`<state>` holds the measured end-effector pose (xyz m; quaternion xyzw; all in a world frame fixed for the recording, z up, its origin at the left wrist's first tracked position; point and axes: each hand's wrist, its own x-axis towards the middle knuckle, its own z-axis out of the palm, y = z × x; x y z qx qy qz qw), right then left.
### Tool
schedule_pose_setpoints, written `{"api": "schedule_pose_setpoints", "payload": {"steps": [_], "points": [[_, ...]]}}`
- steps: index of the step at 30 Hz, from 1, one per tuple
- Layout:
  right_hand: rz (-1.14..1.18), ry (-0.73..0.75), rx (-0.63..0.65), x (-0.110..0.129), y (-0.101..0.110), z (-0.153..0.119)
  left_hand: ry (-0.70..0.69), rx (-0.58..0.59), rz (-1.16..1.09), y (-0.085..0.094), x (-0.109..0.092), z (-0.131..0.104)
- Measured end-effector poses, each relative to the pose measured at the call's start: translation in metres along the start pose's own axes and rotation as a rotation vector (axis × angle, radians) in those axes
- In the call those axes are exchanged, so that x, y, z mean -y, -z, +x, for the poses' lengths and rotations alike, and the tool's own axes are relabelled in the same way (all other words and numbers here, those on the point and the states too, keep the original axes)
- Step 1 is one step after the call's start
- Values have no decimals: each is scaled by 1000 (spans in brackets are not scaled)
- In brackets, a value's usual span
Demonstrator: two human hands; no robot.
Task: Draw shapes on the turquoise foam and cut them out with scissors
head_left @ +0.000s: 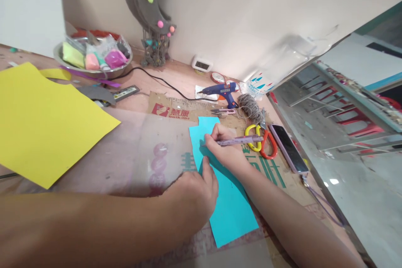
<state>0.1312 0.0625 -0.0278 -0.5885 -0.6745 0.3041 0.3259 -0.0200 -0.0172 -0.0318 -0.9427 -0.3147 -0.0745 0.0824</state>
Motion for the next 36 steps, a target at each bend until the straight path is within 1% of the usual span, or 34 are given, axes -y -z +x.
{"api": "schedule_pose_setpoints", "payload": {"steps": [3, 8, 11, 15, 20, 24, 30, 33, 36], "points": [[14, -2, 25, 0, 0, 0, 0, -6, 0, 0, -1, -1], [-41, 8, 19, 0, 2, 0, -10, -32, 2, 0, 0, -1], [-57, 34, 30, 2, 3, -1, -7, -28, 14, 1, 2, 0], [-49, 53, 52, 3, 3, -1, 9, -17, 7, 1, 1, 1], [-10, 73, 68, 1, 0, -1, 11, -30, -2, -2, -2, 0], [79, 36, 60, -2, 0, 0, 8, -26, 4, -3, -3, 0], [359, -74, -17, -4, 6, 5, 7, -62, 16, -9, -4, -1], [430, -67, -29, -3, 7, 6, 18, -91, 21, -13, -5, -1], [412, -19, -37, -2, 9, 6, 42, -84, 22, -14, -5, 1]]}}
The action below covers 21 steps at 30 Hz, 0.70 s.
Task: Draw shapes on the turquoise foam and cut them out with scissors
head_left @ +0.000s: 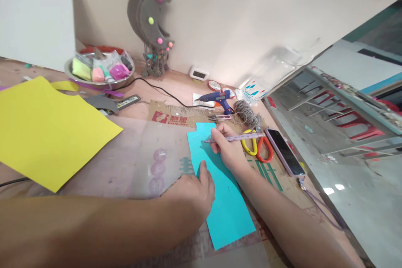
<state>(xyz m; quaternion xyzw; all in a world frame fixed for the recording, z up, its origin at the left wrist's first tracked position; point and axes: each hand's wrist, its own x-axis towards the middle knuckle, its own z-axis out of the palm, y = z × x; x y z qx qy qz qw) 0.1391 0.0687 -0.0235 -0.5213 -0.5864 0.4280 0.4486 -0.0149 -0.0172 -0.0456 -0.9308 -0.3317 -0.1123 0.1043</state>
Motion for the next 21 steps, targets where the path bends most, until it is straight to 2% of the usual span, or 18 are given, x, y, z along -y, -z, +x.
{"api": "schedule_pose_setpoints", "payload": {"steps": [3, 7, 9, 11, 15, 19, 21], "points": [[-190, 116, -37, 1, 13, 4, -19, 63, -13, 3, 2, 4], [-633, 376, -160, -5, 44, 20, -49, 156, -32, 5, 4, 6], [-765, 423, -171, -12, 55, 28, -49, 172, -42, 4, 4, 6], [-779, 384, -183, -17, 60, 33, -47, 171, -55, 3, 4, 6], [-632, 295, -264, -21, 56, 31, -48, 194, -81, 5, 6, 7], [-613, 298, -309, -22, 54, 30, -65, 265, -77, 12, 8, 8], [-648, 299, -282, -25, 54, 32, -78, 249, -69, 15, 9, 7]]}}
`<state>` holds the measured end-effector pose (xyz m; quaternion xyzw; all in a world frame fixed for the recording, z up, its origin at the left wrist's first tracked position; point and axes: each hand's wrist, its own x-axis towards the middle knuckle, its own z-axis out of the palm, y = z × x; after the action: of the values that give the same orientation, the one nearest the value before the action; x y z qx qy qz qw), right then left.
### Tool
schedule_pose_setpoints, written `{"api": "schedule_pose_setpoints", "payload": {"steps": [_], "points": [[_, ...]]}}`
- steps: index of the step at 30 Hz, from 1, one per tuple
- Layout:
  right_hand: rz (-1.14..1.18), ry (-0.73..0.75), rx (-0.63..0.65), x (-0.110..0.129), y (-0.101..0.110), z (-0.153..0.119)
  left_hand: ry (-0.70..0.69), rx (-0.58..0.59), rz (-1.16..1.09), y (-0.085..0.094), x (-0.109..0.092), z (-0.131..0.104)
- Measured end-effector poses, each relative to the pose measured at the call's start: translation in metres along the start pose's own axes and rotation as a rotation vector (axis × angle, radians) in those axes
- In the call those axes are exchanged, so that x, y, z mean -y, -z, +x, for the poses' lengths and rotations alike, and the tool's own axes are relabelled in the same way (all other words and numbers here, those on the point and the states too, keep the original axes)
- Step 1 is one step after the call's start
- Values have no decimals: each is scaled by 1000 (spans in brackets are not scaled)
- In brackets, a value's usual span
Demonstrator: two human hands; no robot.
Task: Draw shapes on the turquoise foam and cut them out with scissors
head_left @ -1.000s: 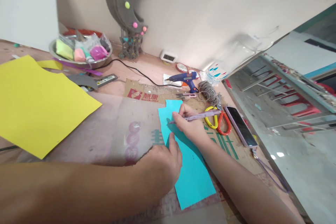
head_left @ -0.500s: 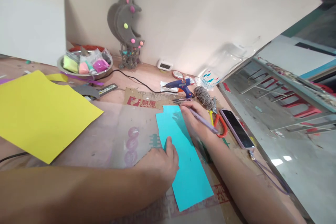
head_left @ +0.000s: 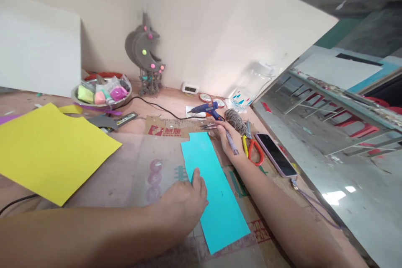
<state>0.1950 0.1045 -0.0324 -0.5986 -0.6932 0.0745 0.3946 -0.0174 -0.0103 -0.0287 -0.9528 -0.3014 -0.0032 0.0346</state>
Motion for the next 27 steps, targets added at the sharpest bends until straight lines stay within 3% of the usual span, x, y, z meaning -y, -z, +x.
{"api": "schedule_pose_setpoints", "payload": {"steps": [5, 14, 20, 21, 23, 27], "points": [[-75, 57, 111, -5, -6, 3, 20, -105, -11, 6, 9, 2], [-129, 71, 74, -2, -4, 0, 6, -168, -69, 20, 27, 8], [-149, -23, 64, 2, 2, -3, 394, -217, -245, 40, 59, 20], [-156, -42, 60, 2, 2, -3, 434, -196, -297, 42, 66, 24], [-176, -78, 55, 4, 4, -3, 458, -45, -410, 45, 76, 34], [-229, -134, 48, 9, 8, -4, 462, 9, -442, 47, 87, 55]]}}
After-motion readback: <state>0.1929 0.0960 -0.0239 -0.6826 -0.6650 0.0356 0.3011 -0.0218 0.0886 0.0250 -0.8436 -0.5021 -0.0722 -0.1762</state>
